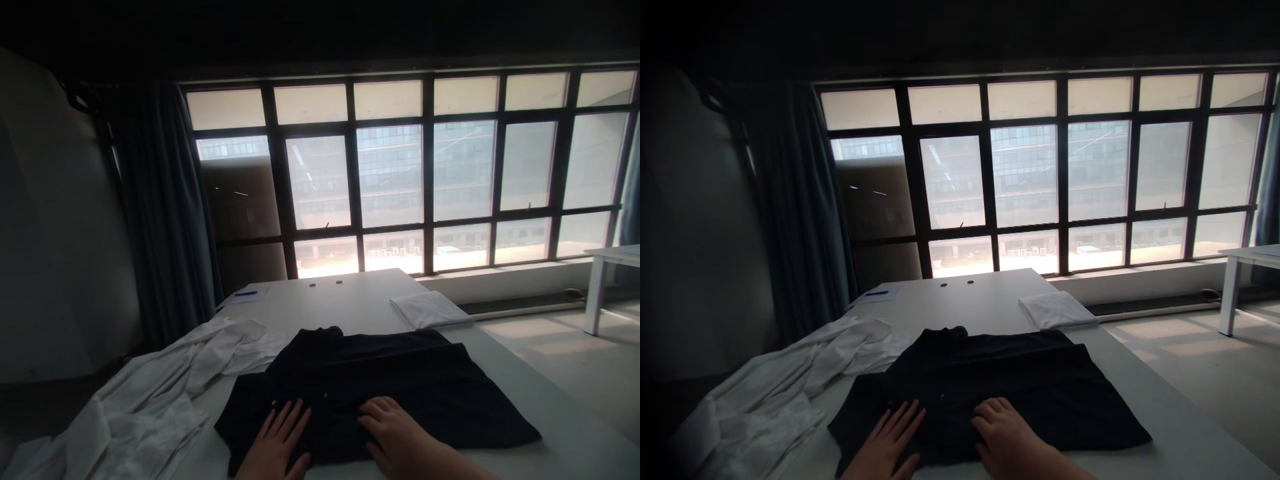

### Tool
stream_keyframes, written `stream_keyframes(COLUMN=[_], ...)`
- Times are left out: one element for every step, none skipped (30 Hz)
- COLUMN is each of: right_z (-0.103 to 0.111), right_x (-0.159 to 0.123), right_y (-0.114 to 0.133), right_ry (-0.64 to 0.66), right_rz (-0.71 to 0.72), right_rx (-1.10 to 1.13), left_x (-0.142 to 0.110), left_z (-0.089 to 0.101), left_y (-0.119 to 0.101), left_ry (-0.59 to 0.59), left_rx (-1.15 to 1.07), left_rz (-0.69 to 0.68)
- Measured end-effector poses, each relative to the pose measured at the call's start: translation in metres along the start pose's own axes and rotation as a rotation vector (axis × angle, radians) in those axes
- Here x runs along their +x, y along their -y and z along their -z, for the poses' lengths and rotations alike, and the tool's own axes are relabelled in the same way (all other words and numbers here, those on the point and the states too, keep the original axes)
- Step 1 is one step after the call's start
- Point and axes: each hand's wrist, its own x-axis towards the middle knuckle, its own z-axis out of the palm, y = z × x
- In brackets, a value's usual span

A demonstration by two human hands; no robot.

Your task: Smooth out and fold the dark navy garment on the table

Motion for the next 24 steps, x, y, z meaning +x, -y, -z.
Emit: stream_keyframes(right_z=[-0.002, -0.004, -0.005, -0.006, -0.007, -0.007, -0.008, -0.008, -0.009, -0.009, -0.010, -0.010, -0.011, -0.011, -0.011, -0.012, -0.012, -0.013, -0.013, -0.014, -0.014, -0.013, -0.012, -0.011], right_x=[0.005, 0.008, 0.010, 0.010, 0.010, 0.009, 0.007, 0.005, 0.003, 0.001, 0.000, -0.001, -0.002, -0.002, -0.002, -0.002, -0.003, -0.004, -0.005, -0.008, -0.011, -0.016, -0.021, -0.027], right_y=[0.001, -0.001, -0.005, -0.009, -0.012, -0.015, -0.017, -0.017, -0.017, -0.015, -0.013, -0.011, -0.009, -0.008, -0.008, -0.009, -0.011, -0.015, -0.020, -0.026, -0.034, -0.043, -0.054, -0.067], right_ry=[0.029, 0.057, 0.078, 0.093, 0.101, 0.104, 0.102, 0.097, 0.096, 0.098, 0.102, 0.107, 0.108, 0.106, 0.099, 0.090, 0.081, 0.075, 0.070, 0.067, 0.062, 0.053, 0.041, 0.022], right_rz=[0.004, 0.002, -0.005, -0.016, -0.031, -0.043, -0.049, -0.048, -0.038, -0.022, -0.001, 0.025, 0.048, 0.063, 0.066, 0.056, 0.038, 0.017, -0.004, -0.024, -0.046, -0.073, -0.107, -0.145], right_rx=[0.019, 0.034, 0.045, 0.053, 0.057, 0.058, 0.057, 0.055, 0.055, 0.057, 0.059, 0.062, 0.064, 0.065, 0.067, 0.067, 0.068, 0.069, 0.067, 0.064, 0.056, 0.045, 0.029, 0.007], left_x=[0.000, 0.000, -0.001, -0.001, -0.001, 0.000, 0.000, 0.001, 0.002, 0.003, 0.004, 0.006, 0.007, 0.008, 0.009, 0.010, 0.010, 0.011, 0.012, 0.012, 0.012, 0.011, 0.011, 0.010], left_z=[-0.001, -0.001, 0.000, 0.002, 0.004, 0.008, 0.013, 0.018, 0.023, 0.027, 0.030, 0.032, 0.032, 0.031, 0.028, 0.024, 0.021, 0.017, 0.015, 0.013, 0.013, 0.014, 0.015, 0.017], left_y=[0.001, 0.001, 0.001, 0.000, -0.002, -0.005, -0.009, -0.014, -0.018, -0.022, -0.026, -0.028, -0.028, -0.028, -0.026, -0.023, -0.020, -0.017, -0.015, -0.013, -0.013, -0.014, -0.015, -0.017], left_ry=[0.004, 0.004, -0.004, -0.019, -0.039, -0.061, -0.081, -0.097, -0.107, -0.108, -0.097, -0.075, -0.047, -0.016, 0.014, 0.038, 0.054, 0.063, 0.069, 0.075, 0.084, 0.097, 0.110, 0.117], left_rx=[-0.001, -0.001, 0.000, 0.004, 0.009, 0.014, 0.019, 0.021, 0.020, 0.012, 0.001, -0.014, -0.028, -0.039, -0.048, -0.052, -0.057, -0.063, -0.073, -0.084, -0.094, -0.102, -0.108, -0.111], left_rz=[-0.003, -0.006, -0.010, -0.017, -0.030, -0.049, -0.079, -0.118, -0.165, -0.219, -0.276, -0.328, -0.366, -0.390, -0.403, -0.405, -0.401, -0.396, -0.394, -0.390, -0.380, -0.366, -0.348, -0.323])
